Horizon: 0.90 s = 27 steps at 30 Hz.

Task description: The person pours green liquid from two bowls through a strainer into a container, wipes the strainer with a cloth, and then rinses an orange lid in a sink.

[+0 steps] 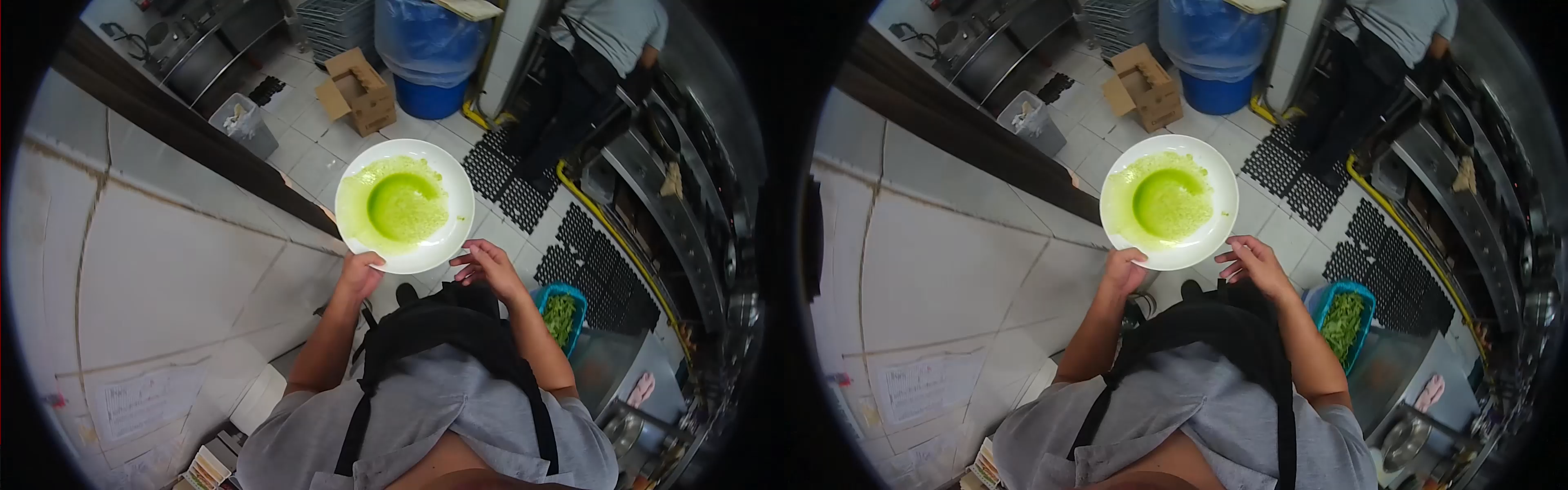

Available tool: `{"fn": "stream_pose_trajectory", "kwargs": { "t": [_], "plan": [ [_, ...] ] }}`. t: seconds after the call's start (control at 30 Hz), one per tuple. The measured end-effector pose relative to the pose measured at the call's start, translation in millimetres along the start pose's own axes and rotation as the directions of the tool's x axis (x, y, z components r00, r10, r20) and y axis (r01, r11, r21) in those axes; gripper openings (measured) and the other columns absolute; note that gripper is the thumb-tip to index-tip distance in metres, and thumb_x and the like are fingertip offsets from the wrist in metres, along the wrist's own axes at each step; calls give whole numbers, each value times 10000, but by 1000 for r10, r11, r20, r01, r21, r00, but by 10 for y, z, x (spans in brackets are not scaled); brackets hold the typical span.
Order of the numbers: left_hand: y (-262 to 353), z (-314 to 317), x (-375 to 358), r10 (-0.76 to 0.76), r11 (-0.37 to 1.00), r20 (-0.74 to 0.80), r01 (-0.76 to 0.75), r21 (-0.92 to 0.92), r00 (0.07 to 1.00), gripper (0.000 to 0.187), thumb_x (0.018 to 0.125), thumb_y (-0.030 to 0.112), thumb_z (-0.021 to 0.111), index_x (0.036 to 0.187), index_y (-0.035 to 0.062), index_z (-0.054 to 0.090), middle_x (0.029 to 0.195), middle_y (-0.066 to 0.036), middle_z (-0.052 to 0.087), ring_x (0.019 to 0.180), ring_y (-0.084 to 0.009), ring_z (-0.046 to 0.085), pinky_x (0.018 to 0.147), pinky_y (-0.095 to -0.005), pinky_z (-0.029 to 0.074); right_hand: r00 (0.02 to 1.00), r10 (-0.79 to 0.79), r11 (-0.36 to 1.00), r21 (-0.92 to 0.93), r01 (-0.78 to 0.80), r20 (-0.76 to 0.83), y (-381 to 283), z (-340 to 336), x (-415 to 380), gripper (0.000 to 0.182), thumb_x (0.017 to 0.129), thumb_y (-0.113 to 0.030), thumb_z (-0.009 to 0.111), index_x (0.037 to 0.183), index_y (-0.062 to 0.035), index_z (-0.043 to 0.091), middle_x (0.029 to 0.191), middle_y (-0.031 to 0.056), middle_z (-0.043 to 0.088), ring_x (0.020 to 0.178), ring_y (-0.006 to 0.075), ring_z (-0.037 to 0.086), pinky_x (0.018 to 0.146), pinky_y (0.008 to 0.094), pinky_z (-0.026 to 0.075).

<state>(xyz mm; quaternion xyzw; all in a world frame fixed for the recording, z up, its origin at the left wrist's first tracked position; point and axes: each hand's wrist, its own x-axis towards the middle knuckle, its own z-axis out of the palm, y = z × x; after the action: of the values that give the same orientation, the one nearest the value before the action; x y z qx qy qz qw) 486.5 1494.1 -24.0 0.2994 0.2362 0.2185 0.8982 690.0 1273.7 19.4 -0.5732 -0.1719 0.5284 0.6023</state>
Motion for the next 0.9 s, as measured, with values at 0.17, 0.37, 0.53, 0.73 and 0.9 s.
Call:
{"fn": "stream_pose_trajectory", "kwargs": {
  "t": [0.17, 0.37, 0.53, 0.73, 0.9],
  "plan": [
    [476, 52, 829, 47, 998, -53, -49, -47, 997, 682, 630, -108, 508, 1306, -57, 431, 1236, -189, 563, 1156, -351, 560, 1003, -456, 449, 985, 103, 994, 13, -106, 137, -601, 457, 1270, 411, 986, -313, 485, 1229, 18, 489, 982, 169, 661, 747, 251, 683, 630, 333, 566],
    [862, 20, 1619, 196, 979, -195, -204, -24, 961, 664, 617, -104, 520, 1275, -49, 456, 1197, -165, 579, 1093, -323, 587, 947, -419, 472, 964, 146, 988, 10, -152, 223, -1076, 432, 2618, 308, 902, -118, 510, 1133, 81, 553, 945, 181, 668, 730, 258, 683, 625, 342, 567],
    [1400, 159, 2137, 318, 944, -363, -327, 38, 876, 647, 607, -112, 518, 1249, -47, 474, 1157, -151, 595, 1059, -310, 602, 936, -399, 480, 906, 184, 980, 2, -200, 381, -1561, 540, 3606, 303, 878, -82, 505, 1124, 88, 553, 938, 185, 669, 719, 269, 683, 620, 350, 568],
    [2055, 139, 2649, 420, 907, -518, -329, 262, 746, 573, 598, -107, 541, 1169, -62, 524, 1063, -151, 617, 977, -289, 634, 840, -359, 514, 785, 231, 968, -58, -242, 575, -2126, 877, 4638, 313, 885, -81, 511, 1172, 42, 516, 954, 173, 661, 710, 280, 668, 586, 376, 562],
    [2673, 62, 3037, 536, 843, -524, -457, 285, 661, 527, 602, -97, 545, 1128, -68, 555, 1046, -149, 632, 946, -283, 638, 835, -345, 504, 691, 290, 943, -77, -323, 662, -2391, 1268, 5365, 315, 885, -82, 497, 1176, 37, 495, 925, 181, 656, 693, 280, 663, 591, 381, 556]
  ]
}}
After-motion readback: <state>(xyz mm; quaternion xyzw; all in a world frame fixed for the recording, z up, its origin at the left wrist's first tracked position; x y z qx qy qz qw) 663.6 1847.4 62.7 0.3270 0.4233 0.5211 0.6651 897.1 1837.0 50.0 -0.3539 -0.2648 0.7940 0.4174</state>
